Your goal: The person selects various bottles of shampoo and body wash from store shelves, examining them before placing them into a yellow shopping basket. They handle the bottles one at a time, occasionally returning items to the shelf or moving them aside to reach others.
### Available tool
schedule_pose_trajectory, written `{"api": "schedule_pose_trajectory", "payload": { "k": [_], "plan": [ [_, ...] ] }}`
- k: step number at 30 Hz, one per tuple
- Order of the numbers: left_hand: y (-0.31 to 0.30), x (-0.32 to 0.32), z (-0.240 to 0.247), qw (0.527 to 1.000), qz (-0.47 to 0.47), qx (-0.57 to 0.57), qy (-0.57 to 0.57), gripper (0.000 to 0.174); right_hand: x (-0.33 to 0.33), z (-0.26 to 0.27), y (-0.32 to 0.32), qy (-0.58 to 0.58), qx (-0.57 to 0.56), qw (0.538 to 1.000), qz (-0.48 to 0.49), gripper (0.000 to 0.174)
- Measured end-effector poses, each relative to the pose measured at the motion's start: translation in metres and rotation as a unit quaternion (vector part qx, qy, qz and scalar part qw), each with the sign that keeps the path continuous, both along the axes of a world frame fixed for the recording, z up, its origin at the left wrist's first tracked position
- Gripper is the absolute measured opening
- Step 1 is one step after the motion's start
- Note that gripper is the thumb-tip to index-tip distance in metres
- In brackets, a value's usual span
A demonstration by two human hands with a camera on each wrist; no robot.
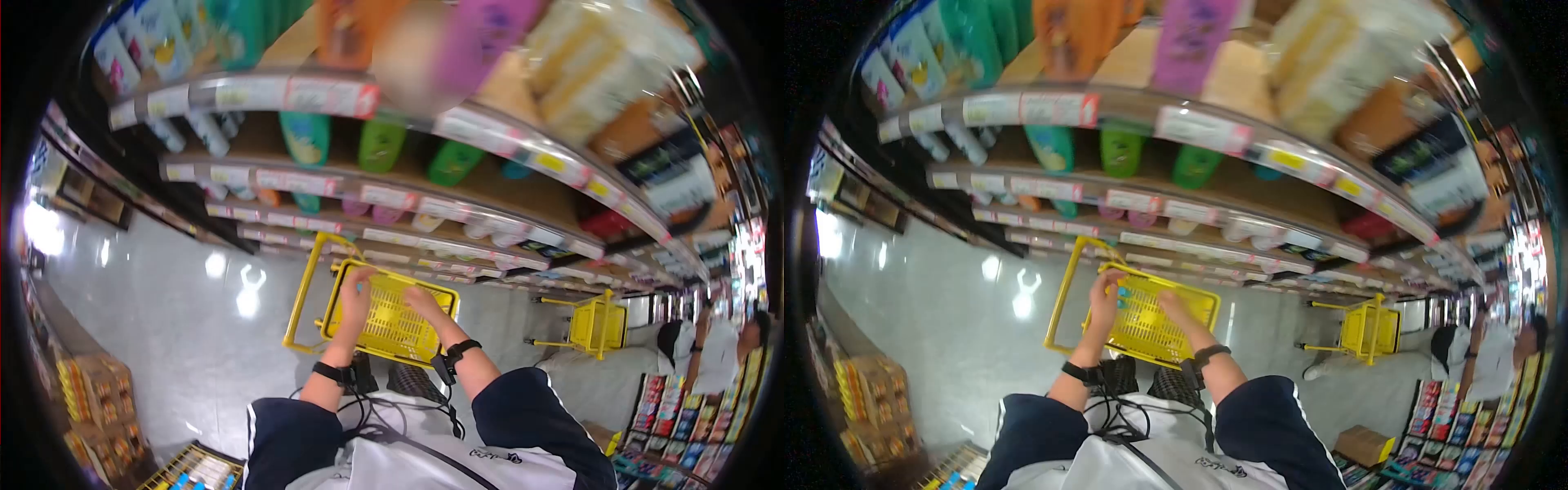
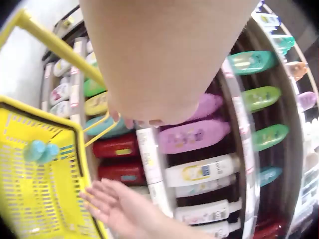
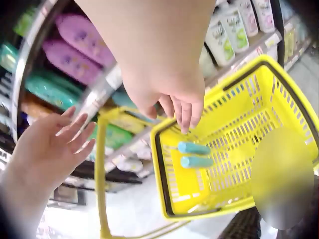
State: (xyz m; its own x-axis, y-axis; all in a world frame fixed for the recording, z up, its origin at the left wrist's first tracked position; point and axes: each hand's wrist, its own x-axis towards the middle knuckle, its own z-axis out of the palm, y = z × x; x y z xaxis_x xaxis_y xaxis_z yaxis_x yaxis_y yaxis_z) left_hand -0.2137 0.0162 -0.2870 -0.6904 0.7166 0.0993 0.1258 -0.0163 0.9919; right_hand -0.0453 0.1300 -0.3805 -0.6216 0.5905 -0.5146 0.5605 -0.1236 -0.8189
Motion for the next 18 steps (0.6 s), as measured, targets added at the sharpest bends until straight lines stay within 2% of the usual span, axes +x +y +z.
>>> {"api": "schedule_pose_trajectory", "payload": {
  "k": [2,4,5,6,7,9,11,13,15,17,18],
  "plan": [
    [0.019,-0.003,0.056,0.998,-0.037,0.043,0.018,0.020,0.034,0.046,0.014,0.088,0.076,0.993,-0.018,0.030],
    [0.032,0.000,0.118,0.994,-0.047,0.091,0.049,0.018,0.078,0.102,0.023,0.023,0.211,0.977,0.008,0.032],
    [0.038,0.004,0.149,0.989,-0.039,0.123,0.071,0.017,0.105,0.118,0.028,0.059,0.202,0.977,-0.037,0.033],
    [0.045,0.008,0.173,0.987,-0.026,0.153,0.042,0.017,0.133,0.130,0.027,0.097,0.192,0.973,-0.085,0.035],
    [0.050,0.014,0.197,0.983,-0.015,0.182,0.012,0.016,0.158,0.155,0.018,0.107,0.219,0.960,-0.138,0.037],
    [0.049,0.029,0.254,0.964,-0.002,0.259,0.067,0.019,0.211,0.191,0.002,0.102,0.286,0.923,-0.236,0.042],
    [0.049,0.043,0.286,0.948,0.015,0.305,0.092,0.023,0.263,0.201,-0.014,0.035,0.338,0.878,-0.337,0.045],
    [0.041,0.054,0.310,0.926,-0.020,0.361,0.112,0.014,0.312,0.194,-0.032,-0.064,0.340,0.840,-0.418,0.044],
    [0.022,0.066,0.333,0.916,-0.049,0.369,0.149,0.013,0.347,0.181,-0.046,-0.131,0.322,0.820,-0.455,0.041],
    [-0.003,0.067,0.350,0.920,-0.085,0.320,0.211,0.012,0.373,0.173,-0.053,-0.168,0.306,0.810,-0.470,0.037],
    [-0.013,0.060,0.356,0.914,-0.104,0.300,0.254,0.012,0.379,0.171,-0.051,-0.150,0.318,0.814,-0.463,0.036]
  ]
}}
